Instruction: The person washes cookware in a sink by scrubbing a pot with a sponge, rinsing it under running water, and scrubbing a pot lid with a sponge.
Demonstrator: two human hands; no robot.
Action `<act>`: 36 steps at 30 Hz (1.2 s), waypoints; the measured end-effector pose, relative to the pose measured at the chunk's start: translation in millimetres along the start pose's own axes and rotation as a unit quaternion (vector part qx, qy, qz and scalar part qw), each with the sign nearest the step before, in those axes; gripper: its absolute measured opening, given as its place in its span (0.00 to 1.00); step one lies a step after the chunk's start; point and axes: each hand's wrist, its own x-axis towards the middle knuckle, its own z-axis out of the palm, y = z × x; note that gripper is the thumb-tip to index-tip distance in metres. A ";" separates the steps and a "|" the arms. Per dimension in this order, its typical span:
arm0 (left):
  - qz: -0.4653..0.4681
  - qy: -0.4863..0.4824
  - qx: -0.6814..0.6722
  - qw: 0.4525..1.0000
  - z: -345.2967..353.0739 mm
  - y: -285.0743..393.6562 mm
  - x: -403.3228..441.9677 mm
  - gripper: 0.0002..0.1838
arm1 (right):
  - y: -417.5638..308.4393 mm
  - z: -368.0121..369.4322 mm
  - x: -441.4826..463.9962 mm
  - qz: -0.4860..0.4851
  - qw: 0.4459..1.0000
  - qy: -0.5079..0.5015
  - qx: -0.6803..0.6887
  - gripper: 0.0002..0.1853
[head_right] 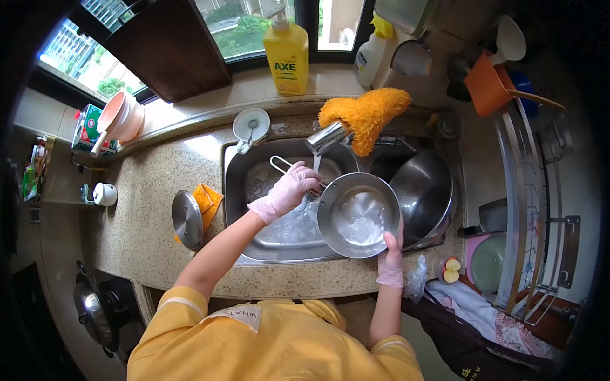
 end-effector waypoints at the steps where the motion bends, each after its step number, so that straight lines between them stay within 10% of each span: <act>1: 0.019 0.007 -0.037 0.999 5.3 -1.4 3.7 0.11 | -5.9 -1.0 -4.5 -0.033 0.999 -0.005 -0.022 0.42; 10: 0.061 0.075 -0.134 0.986 -2.8 7.2 30.5 0.13 | -60.2 19.6 -12.0 -0.154 0.978 0.005 -0.139 0.53; 14: -0.210 0.058 -0.092 0.972 -22.5 9.0 26.9 0.20 | -59.6 20.5 -5.4 -0.114 0.992 0.019 -0.057 0.52; 22: -0.106 -0.077 0.059 0.990 -8.8 -3.8 42.5 0.17 | -58.3 18.1 -13.0 -0.041 0.995 0.077 -0.040 0.42; 29: -0.199 -0.174 0.069 0.962 -26.2 8.6 66.0 0.15 | -57.8 -2.3 -17.7 0.154 0.968 0.131 0.147 0.34; 36: -0.131 0.137 0.067 0.980 -26.0 -16.4 63.8 0.26 | -18.0 28.0 -35.7 0.334 0.873 -0.001 0.356 0.40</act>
